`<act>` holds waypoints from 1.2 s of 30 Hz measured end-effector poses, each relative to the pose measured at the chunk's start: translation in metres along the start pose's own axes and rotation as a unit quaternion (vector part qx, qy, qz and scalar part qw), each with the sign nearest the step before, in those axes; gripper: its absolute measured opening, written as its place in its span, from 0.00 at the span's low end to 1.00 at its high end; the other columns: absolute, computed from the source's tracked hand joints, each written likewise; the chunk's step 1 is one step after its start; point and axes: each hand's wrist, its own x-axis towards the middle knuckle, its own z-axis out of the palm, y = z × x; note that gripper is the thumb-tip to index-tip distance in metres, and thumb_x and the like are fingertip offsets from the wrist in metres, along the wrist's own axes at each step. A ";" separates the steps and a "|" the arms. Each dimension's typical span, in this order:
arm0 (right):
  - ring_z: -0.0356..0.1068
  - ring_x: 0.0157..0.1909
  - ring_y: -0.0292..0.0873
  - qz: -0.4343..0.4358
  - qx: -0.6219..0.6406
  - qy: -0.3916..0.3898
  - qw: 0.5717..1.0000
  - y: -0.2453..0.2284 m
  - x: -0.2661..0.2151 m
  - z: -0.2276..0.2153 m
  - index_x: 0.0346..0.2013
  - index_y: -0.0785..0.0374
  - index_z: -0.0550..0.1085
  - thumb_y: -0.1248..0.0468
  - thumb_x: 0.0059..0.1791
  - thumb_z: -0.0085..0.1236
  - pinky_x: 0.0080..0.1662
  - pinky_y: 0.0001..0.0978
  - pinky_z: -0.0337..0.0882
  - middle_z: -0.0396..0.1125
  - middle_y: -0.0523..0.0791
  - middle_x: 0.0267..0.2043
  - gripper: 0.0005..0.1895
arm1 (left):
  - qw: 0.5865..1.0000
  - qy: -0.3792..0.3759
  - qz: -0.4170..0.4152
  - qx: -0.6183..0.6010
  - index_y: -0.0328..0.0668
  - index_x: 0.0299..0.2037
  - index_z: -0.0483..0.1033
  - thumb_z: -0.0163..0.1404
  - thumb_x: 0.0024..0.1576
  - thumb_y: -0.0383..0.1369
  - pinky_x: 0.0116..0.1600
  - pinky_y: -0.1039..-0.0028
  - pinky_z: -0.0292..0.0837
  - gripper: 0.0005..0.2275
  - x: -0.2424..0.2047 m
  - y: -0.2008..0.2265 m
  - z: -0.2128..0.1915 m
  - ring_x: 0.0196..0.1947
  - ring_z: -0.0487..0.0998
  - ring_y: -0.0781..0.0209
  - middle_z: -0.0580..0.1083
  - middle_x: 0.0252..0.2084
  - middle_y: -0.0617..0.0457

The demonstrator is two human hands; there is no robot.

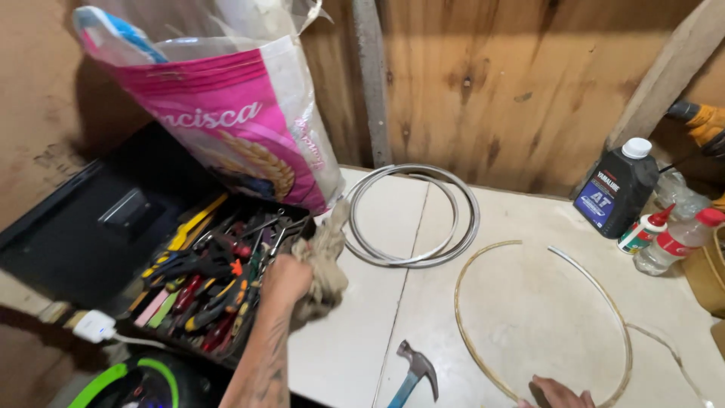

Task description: The person uses a hammer and a small tool to tap and shape a circular metal hoop on a workbench. They repeatedly adjust the hoop, tap it with the hammer, and wipe the surface with a cloth while working.

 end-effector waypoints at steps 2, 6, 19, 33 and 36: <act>0.75 0.59 0.38 -0.093 0.049 0.259 0.960 -0.018 -0.026 0.001 0.50 0.40 0.80 0.39 0.33 0.63 0.76 0.55 0.61 0.77 0.33 0.53 0.32 | 0.998 -0.045 -0.023 0.025 0.31 0.50 0.80 0.44 0.50 0.41 0.60 0.54 0.68 0.24 -0.039 -0.013 -0.025 0.59 0.74 0.30 0.74 0.56 0.28; 0.74 0.56 0.42 -0.087 0.133 0.316 0.935 -0.047 -0.043 -0.023 0.50 0.52 0.81 0.49 0.41 0.60 0.79 0.53 0.59 0.76 0.40 0.51 0.25 | 0.987 -0.126 -0.044 0.093 0.35 0.48 0.83 0.45 0.50 0.37 0.55 0.60 0.72 0.21 -0.117 -0.027 -0.091 0.54 0.80 0.39 0.79 0.53 0.35; 0.73 0.58 0.40 -0.113 0.097 0.272 0.951 -0.033 -0.044 -0.027 0.50 0.47 0.80 0.48 0.42 0.62 0.78 0.52 0.57 0.75 0.35 0.54 0.22 | 0.992 0.007 0.004 0.123 0.55 0.43 0.83 0.40 0.50 0.42 0.52 0.58 0.71 0.18 -0.247 -0.037 -0.196 0.49 0.79 0.38 0.80 0.46 0.42; 0.71 0.59 0.46 -0.099 0.168 0.212 0.958 -0.054 -0.058 -0.066 0.49 0.61 0.79 0.47 0.49 0.55 0.75 0.49 0.57 0.76 0.44 0.52 0.24 | 0.916 0.162 0.353 0.101 0.40 0.51 0.75 0.53 0.54 0.46 0.49 0.54 0.70 0.21 -0.143 -0.086 0.090 0.43 0.72 0.41 0.73 0.44 0.40; 0.70 0.58 0.45 -0.088 0.199 0.227 0.949 -0.058 -0.062 -0.071 0.48 0.61 0.80 0.50 0.49 0.57 0.68 0.43 0.62 0.75 0.45 0.51 0.21 | 0.946 -0.122 0.269 0.135 0.47 0.55 0.72 0.57 0.57 0.50 0.56 0.51 0.70 0.23 -0.206 -0.083 0.131 0.53 0.71 0.41 0.72 0.49 0.43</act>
